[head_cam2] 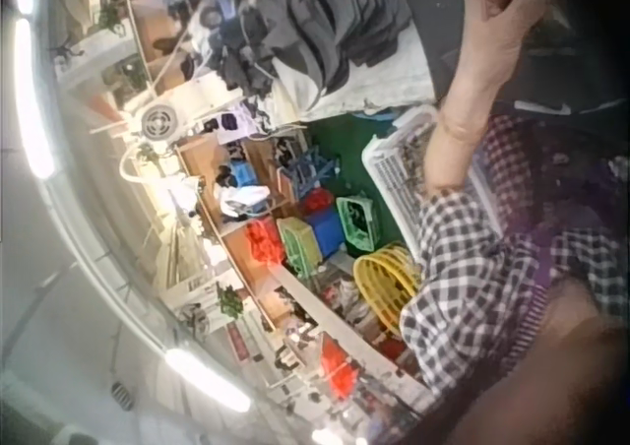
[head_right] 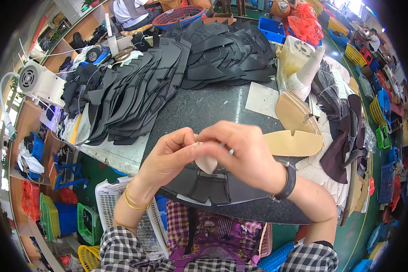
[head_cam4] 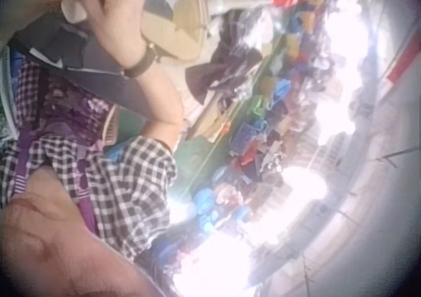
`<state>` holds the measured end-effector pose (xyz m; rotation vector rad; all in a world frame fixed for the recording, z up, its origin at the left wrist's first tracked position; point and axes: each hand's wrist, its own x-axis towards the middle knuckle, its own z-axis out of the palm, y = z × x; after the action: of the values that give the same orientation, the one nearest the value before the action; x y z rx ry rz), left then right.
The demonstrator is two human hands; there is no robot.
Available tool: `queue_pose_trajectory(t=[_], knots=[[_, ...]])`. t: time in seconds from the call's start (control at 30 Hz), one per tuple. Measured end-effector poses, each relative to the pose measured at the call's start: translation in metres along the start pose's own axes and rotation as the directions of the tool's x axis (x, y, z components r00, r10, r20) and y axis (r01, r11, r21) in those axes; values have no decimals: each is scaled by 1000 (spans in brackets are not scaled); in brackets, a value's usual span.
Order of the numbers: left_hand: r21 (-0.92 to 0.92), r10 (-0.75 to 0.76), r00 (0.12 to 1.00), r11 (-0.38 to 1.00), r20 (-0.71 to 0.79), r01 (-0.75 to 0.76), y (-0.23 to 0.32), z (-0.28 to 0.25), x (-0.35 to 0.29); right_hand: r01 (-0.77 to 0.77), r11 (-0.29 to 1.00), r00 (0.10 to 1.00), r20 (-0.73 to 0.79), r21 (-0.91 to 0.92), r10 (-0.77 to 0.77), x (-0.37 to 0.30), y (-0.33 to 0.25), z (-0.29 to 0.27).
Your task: The person peels protective backing off adhesive inserts and applies them onto shoe pieces by hand, places the assembled pieces into a basket, and unloads a new batch of shoe pieces onto the table to apply more inserts.
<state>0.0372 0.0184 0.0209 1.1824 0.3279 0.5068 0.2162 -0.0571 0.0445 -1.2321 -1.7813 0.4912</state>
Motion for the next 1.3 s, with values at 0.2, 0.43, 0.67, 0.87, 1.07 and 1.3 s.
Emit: queue_pose_trajectory(t=[0.2, 0.43, 0.67, 0.87, 1.07, 1.3], knots=[[189, 159, 985, 972, -73, -143, -3, -1, 8, -92, 980, 990, -90, 178, 110, -4, -8, 6], [209, 135, 980, 973, -148, -102, 4, 6, -2, -169, 974, 985, -10, 151, 172, -5, -1, 0], [379, 166, 985, 915, -40, -139, 7, 9, -4, -328, 865, 941, 52, 380, 334, -4, -11, -3], [272, 185, 982, 948, -38, -168, 7, 14, -2, -239, 922, 968, 4, 306, 250, -3, -15, -5], [462, 231, 969, 871, -92, -164, 8, 16, -3, -173, 960, 985, 18, 221, 173, 0, -13, -10], [673, 309, 950, 713, -47, -199, 13, 21, -3, -296, 929, 955, 78, 222, 285, -3, -9, -9]])
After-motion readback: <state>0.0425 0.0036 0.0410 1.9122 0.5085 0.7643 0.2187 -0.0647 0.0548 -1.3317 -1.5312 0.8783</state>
